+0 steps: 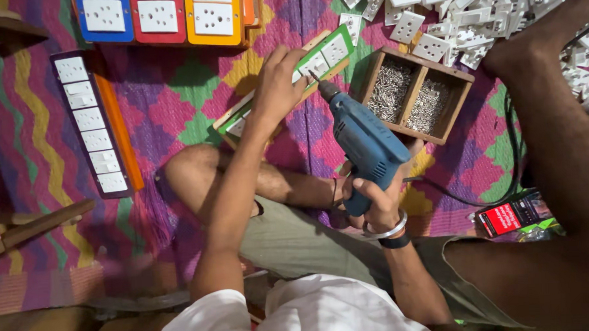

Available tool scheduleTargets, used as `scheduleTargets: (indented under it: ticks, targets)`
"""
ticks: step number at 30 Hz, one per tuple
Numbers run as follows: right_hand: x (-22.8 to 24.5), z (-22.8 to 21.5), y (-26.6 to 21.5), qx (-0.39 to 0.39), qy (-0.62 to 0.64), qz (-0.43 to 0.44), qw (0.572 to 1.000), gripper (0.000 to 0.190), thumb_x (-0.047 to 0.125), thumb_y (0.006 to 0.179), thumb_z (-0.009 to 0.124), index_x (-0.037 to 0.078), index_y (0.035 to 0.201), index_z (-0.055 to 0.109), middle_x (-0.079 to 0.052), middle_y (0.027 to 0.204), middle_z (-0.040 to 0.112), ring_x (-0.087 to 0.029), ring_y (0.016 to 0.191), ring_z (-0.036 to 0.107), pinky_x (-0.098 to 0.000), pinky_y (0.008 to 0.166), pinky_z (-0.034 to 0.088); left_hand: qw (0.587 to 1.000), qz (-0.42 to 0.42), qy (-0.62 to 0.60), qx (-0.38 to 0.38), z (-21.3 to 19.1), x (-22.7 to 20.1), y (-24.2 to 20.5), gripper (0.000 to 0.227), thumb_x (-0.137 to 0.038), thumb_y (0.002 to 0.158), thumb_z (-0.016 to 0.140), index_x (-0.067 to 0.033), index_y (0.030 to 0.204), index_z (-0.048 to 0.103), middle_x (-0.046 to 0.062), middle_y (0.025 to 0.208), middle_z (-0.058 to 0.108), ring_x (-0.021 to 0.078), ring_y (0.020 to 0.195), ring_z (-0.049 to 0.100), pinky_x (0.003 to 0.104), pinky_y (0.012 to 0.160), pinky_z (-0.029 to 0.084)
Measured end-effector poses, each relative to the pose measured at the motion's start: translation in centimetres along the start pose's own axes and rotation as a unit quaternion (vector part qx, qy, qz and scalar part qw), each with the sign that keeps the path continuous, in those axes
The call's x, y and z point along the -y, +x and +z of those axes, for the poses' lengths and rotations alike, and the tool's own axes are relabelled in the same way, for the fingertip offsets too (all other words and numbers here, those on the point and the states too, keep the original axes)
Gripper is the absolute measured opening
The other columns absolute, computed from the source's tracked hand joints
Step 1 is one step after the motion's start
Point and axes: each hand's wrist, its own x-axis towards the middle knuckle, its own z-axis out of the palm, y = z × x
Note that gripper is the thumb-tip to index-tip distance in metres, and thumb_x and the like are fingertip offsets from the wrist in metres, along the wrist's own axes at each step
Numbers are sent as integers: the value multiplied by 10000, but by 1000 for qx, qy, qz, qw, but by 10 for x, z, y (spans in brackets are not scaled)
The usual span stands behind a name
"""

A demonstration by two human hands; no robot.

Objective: The person uses a power drill to fasten screws into multiple colorful power strip housings. They work on several units sequentially, securing the internal components within the plastic frames.

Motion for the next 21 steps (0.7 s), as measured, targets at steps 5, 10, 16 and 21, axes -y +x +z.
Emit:
scheduleTargets:
  ticks: [5,10,16,21]
  targets:
    - [-5,-2,2,6,-26,-16,1000,546,76,786,614,-144,1277,517,-211,940,673,-227,616,628,-334,552,540,999,-7,-40,-8,9,7,-3,292,19,779,730,4,1056,640,186,1018,629,418,1016,618,486,910,500]
    - [-5,-1,5,-4,-30,-5,1000,537,69,787,611,-122,1278,508,-192,889,656,-225,597,623,-333,544,541,999,-16,-29,-14,11,7,-6,294,24,776,734,1,1052,637,184,1022,636,415,1020,616,491,915,497]
    - [7,6,4,-39,-43,-2,998,596,76,774,625,-7,1325,415,-160,825,638,-221,574,627,-331,520,554,1000,2,-9,-13,7,-2,-7,408,10,770,773,-4,1157,643,183,1067,627,405,1053,598,476,935,493]
    - [9,10,-1,1,-33,6,999,538,81,770,636,-112,1258,519,-183,911,674,-226,606,640,-330,534,548,1000,3,9,-5,-12,-1,-17,496,11,724,776,-10,1209,671,201,1044,615,422,991,577,487,882,478]
